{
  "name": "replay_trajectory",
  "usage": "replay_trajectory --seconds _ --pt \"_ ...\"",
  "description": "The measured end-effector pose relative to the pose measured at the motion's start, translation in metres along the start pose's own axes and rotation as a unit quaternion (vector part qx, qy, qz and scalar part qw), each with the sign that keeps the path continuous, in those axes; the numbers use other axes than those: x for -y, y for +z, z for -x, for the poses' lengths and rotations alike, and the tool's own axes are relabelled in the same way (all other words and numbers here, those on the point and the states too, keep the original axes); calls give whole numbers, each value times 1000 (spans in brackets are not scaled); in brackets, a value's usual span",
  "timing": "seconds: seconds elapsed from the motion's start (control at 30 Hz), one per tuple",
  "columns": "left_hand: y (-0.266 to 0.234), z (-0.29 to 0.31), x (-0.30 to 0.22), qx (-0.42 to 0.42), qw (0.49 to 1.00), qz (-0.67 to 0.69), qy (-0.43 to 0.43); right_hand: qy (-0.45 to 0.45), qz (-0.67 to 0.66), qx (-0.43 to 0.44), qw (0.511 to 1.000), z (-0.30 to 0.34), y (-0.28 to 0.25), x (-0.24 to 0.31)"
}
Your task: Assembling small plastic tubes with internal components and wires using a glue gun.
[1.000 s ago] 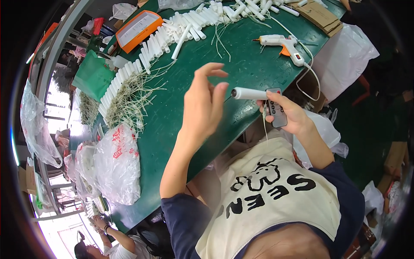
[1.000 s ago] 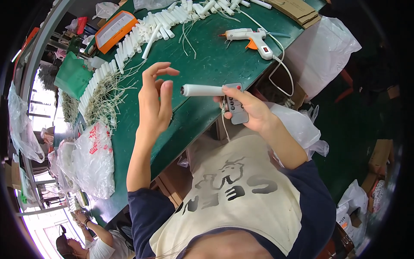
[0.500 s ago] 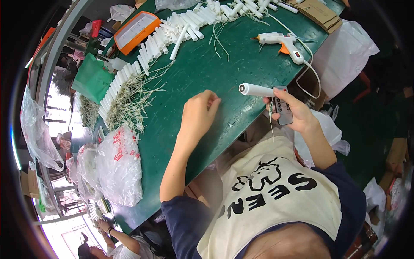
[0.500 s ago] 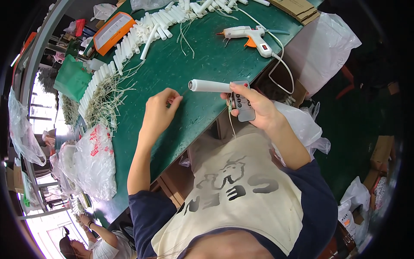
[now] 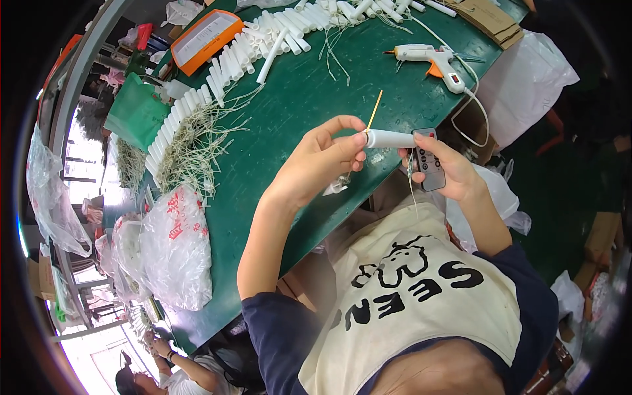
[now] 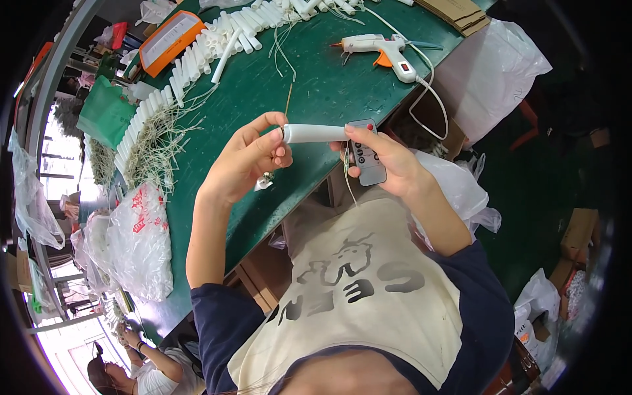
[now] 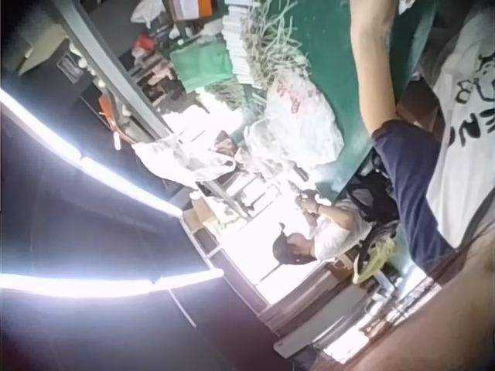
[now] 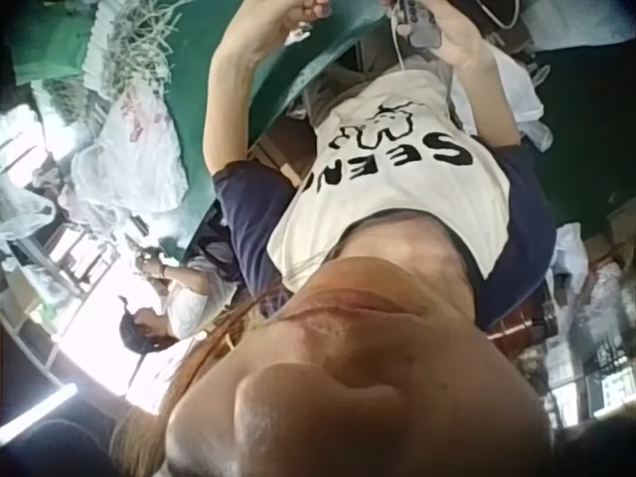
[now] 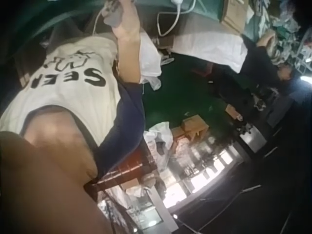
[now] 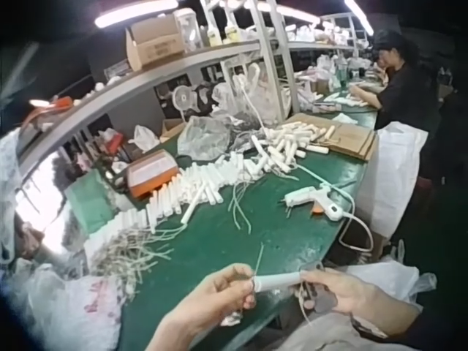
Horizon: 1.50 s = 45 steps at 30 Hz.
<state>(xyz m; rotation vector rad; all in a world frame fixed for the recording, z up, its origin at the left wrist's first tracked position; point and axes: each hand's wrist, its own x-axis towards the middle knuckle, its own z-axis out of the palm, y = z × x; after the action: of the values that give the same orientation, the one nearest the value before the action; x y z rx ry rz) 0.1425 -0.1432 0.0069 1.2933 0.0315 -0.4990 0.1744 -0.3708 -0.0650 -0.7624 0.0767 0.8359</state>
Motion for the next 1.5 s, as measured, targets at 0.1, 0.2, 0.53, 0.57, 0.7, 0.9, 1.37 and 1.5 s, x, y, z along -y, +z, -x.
replay_trajectory --seconds 0.1,0.2,0.53,0.57,0.7,0.9,1.37,1.5 --pt "3 -3 -1 22 1000 12 -5 -4 9 -6 1000 1 -2 -2" --pt "3 -5 0 76 997 5 12 9 4 15 1000 -1 -6 -3" --pt "10 -9 4 79 993 -6 83 -154 99 -100 978 14 -1 19" --pt "12 -8 3 80 993 -5 84 -194 143 -94 966 18 -12 22" --pt "15 -6 3 81 991 -70 77 -227 233 -90 941 29 -29 35" --pt "19 -7 2 87 988 -99 76 -198 383 -102 897 34 -37 34" --pt "14 -9 5 70 991 -95 61 -265 380 -46 885 19 -25 29" --pt "14 -5 3 78 989 -112 59 -420 541 8 729 2 2 19"
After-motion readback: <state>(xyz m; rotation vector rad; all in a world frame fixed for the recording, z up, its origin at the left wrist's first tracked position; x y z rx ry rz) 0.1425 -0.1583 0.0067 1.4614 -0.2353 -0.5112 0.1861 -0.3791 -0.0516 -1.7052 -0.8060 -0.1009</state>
